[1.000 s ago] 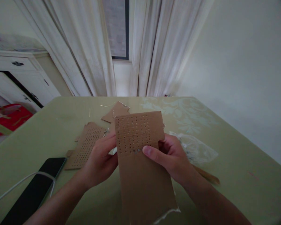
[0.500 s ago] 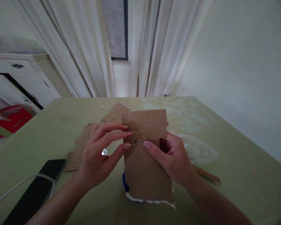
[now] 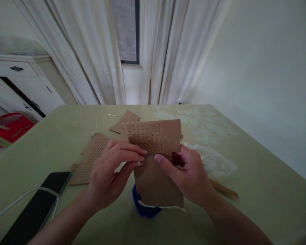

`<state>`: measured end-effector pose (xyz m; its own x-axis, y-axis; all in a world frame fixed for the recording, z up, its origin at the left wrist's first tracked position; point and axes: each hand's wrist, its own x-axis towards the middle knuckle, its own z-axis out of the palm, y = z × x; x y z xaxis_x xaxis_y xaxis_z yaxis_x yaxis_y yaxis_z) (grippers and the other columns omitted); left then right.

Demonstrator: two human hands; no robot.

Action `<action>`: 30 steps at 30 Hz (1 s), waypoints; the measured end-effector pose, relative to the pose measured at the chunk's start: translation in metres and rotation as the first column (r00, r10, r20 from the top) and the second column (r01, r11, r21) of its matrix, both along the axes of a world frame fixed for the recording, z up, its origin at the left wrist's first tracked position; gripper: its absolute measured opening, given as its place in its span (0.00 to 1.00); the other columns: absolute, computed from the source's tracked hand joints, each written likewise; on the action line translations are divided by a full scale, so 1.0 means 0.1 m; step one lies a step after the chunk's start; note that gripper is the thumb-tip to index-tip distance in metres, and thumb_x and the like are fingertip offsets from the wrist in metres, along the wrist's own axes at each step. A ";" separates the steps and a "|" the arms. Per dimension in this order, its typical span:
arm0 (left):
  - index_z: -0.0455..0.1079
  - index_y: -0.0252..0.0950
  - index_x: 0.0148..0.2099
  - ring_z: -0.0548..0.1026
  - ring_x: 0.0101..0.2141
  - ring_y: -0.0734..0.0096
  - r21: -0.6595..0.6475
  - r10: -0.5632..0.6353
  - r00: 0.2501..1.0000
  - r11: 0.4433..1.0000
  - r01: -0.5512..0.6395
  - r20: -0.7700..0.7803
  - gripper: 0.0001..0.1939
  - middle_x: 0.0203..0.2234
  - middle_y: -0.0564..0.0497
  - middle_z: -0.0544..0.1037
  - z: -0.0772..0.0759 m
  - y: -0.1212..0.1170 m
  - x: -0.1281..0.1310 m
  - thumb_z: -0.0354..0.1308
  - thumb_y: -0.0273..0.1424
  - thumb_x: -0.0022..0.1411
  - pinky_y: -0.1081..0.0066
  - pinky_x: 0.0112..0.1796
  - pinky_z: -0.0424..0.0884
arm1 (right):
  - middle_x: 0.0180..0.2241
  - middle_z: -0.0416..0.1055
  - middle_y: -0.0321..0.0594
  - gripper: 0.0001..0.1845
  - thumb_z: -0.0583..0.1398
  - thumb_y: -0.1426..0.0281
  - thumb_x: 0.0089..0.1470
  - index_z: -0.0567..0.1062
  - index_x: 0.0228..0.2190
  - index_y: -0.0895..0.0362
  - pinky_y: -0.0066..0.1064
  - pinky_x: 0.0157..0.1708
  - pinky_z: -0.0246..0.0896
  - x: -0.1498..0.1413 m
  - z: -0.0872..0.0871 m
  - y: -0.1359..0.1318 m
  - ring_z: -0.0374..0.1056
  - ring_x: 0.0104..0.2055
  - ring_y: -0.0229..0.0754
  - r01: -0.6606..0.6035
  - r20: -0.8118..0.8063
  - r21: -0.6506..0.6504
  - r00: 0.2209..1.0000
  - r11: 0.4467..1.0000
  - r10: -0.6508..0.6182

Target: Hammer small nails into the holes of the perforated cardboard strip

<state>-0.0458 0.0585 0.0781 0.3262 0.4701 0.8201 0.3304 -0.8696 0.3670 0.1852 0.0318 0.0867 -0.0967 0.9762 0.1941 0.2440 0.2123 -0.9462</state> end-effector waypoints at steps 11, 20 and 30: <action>0.76 0.42 0.49 0.81 0.44 0.66 -0.153 0.056 0.998 0.987 -0.052 0.022 0.07 0.42 0.51 0.85 -0.04 0.03 -0.20 0.62 0.24 0.75 0.64 0.47 0.76 | 0.32 0.83 0.41 0.14 0.68 0.58 0.66 0.82 0.38 0.56 0.31 0.25 0.67 0.05 0.01 0.07 0.76 0.28 0.43 0.115 0.094 0.142 0.987 0.983 -0.129; 0.77 0.39 0.53 0.83 0.35 0.59 -0.679 -0.080 0.840 0.632 -0.374 -0.537 0.15 0.34 0.49 0.86 -0.50 0.67 -0.54 0.59 0.39 0.70 0.66 0.36 0.73 | 0.38 0.87 0.42 0.10 0.69 0.61 0.67 0.84 0.42 0.55 0.31 0.31 0.77 0.10 0.08 0.03 0.83 0.32 0.45 0.149 0.048 0.227 0.985 0.963 -0.164; 0.77 0.37 0.40 0.82 0.38 0.55 -0.445 -0.042 0.539 0.620 -0.646 -0.841 0.06 0.37 0.43 0.86 -0.83 0.71 -0.41 0.59 0.30 0.69 0.64 0.37 0.67 | 0.37 0.86 0.41 0.10 0.68 0.62 0.66 0.84 0.42 0.56 0.31 0.32 0.78 0.10 0.12 0.04 0.83 0.33 0.45 0.127 0.063 0.225 0.987 0.966 -0.145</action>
